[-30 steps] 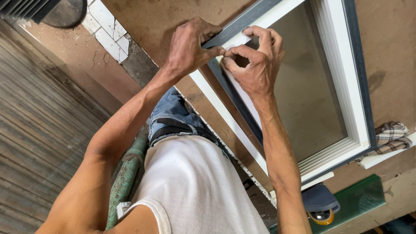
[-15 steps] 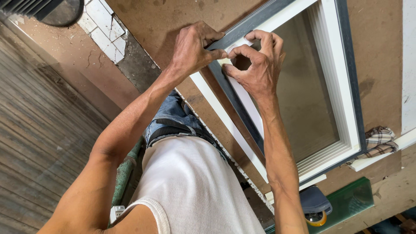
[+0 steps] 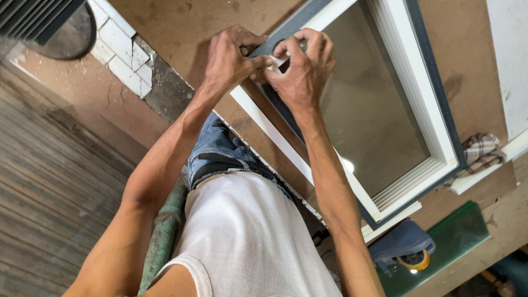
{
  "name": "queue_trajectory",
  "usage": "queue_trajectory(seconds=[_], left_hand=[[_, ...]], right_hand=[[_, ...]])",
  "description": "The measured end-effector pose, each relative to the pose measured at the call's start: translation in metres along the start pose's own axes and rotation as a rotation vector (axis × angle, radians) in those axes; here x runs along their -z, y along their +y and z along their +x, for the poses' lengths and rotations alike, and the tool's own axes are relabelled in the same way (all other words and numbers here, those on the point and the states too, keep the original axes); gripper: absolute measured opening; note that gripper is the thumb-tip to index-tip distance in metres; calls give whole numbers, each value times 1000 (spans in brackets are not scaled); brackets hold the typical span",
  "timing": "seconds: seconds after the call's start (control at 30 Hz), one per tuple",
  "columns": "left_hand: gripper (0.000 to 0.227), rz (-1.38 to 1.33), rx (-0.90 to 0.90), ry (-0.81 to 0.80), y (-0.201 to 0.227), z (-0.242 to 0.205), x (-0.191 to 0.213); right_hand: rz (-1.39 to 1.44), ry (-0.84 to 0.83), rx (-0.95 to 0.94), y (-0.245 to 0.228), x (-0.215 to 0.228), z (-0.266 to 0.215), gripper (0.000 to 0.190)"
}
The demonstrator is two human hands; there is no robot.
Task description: The person assembles a window frame by hand, inserting white plastic strips into the frame's grooves and pressing them into place. They repeatedly adjust the frame and wipe the glass surface with a cloth while working at a bench.
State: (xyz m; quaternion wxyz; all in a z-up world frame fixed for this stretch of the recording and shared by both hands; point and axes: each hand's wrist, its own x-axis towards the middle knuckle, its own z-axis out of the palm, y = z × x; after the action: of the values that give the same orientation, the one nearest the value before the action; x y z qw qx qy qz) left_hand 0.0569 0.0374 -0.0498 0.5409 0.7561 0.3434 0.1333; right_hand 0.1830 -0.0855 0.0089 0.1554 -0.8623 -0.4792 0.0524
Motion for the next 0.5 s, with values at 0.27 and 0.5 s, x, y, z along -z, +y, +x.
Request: queue_trajectory(seconds=[0.27, 0.5], left_hand=[[44, -12, 121, -43, 33, -17, 12], [8, 65, -109, -147, 62, -34, 9]], right_hand=[[344, 29, -178, 26, 66, -109, 86], [-46, 240, -937, 150, 191, -382, 75]])
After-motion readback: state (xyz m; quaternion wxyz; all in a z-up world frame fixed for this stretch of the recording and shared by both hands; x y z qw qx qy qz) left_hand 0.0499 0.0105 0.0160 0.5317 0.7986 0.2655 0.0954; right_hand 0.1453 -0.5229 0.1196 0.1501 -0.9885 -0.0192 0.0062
